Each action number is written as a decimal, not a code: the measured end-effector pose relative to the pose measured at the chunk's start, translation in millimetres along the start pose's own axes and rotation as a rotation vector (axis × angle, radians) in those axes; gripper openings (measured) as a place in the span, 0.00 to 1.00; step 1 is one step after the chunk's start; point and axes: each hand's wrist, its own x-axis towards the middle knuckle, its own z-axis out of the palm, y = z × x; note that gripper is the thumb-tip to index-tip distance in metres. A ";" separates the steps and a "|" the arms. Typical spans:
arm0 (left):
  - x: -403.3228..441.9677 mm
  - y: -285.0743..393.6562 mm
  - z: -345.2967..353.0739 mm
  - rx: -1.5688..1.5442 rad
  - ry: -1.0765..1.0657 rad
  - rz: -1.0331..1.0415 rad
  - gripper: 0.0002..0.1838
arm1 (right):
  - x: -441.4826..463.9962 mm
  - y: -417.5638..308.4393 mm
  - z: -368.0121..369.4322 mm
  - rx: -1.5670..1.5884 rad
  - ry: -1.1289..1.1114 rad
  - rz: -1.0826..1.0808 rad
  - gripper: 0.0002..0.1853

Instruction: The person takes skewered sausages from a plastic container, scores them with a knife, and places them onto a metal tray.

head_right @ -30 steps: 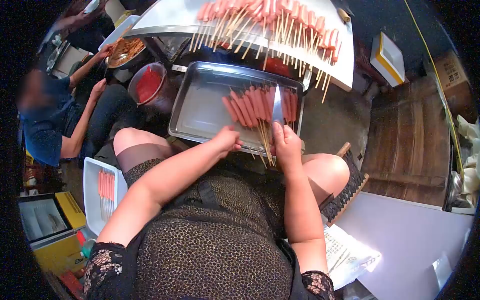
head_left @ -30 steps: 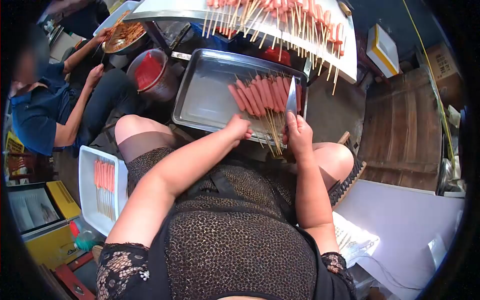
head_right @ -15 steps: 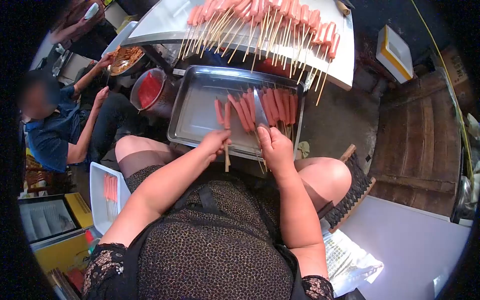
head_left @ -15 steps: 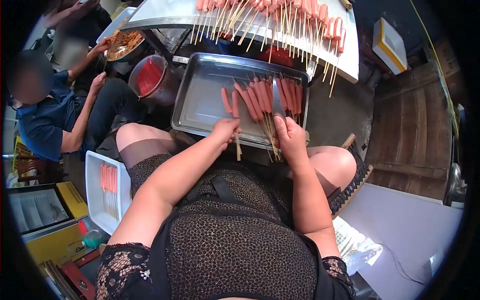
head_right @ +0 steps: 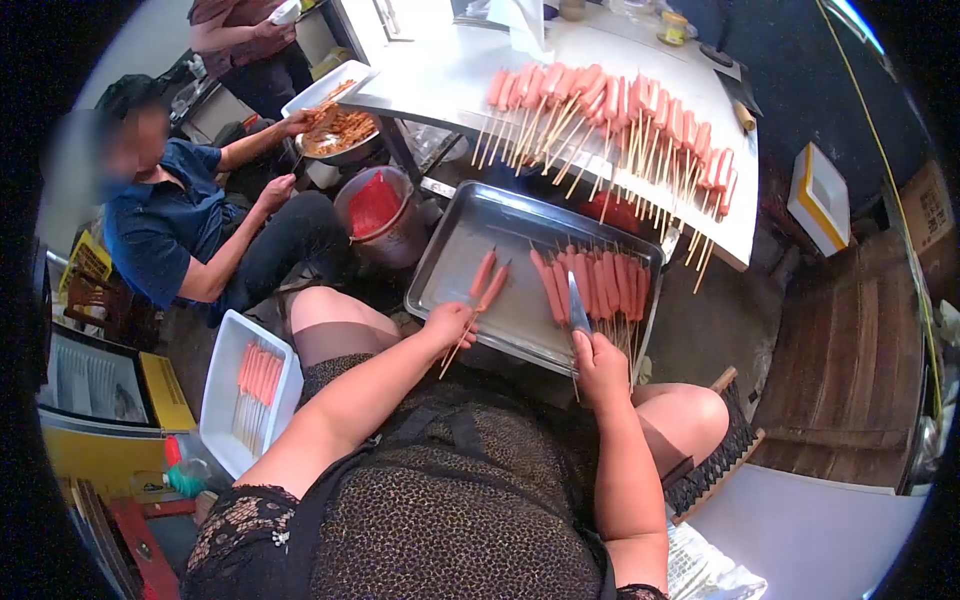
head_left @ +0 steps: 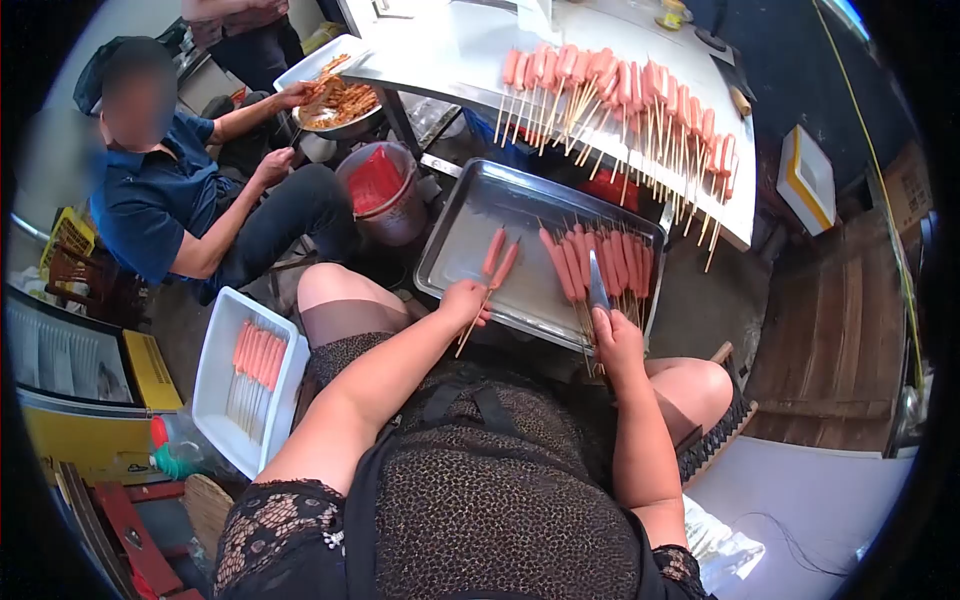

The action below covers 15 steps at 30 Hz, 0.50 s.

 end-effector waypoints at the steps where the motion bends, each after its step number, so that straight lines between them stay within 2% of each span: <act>1: 0.7 -0.9 -4.8 -0.006 0.002 -0.004 0.15 | -0.2 1.4 1.9 -0.004 -0.007 0.000 0.19; 3: -8.3 16.2 -16.3 0.862 0.297 0.376 0.16 | -0.3 0.4 5.8 0.000 -0.025 0.066 0.19; 4: -10.6 21.6 -19.6 0.792 0.304 0.309 0.15 | -0.6 -0.7 7.1 0.038 -0.031 0.066 0.19; 7: -16.6 23.9 -37.6 0.902 0.405 0.724 0.12 | -6.4 -13.5 3.9 0.053 -0.064 0.120 0.19; 9: -31.7 31.2 -38.4 0.609 0.361 0.776 0.12 | -4.5 -0.3 7.3 -0.006 -0.020 0.065 0.19; 10: -35.2 29.7 -36.5 0.604 0.343 0.777 0.12 | -6.3 -5.9 8.7 0.034 -0.038 0.091 0.19; 12: -49.0 22.2 -32.2 0.434 0.118 0.826 0.12 | -4.2 -1.8 13.1 0.071 -0.079 0.128 0.19; 13: -55.8 19.2 -28.6 0.430 0.104 0.819 0.12 | -3.3 -0.8 14.9 0.064 -0.078 0.142 0.19; 15: -72.0 19.4 -19.5 0.287 -0.161 0.416 0.13 | -3.0 -6.2 22.5 -0.042 -0.134 0.071 0.20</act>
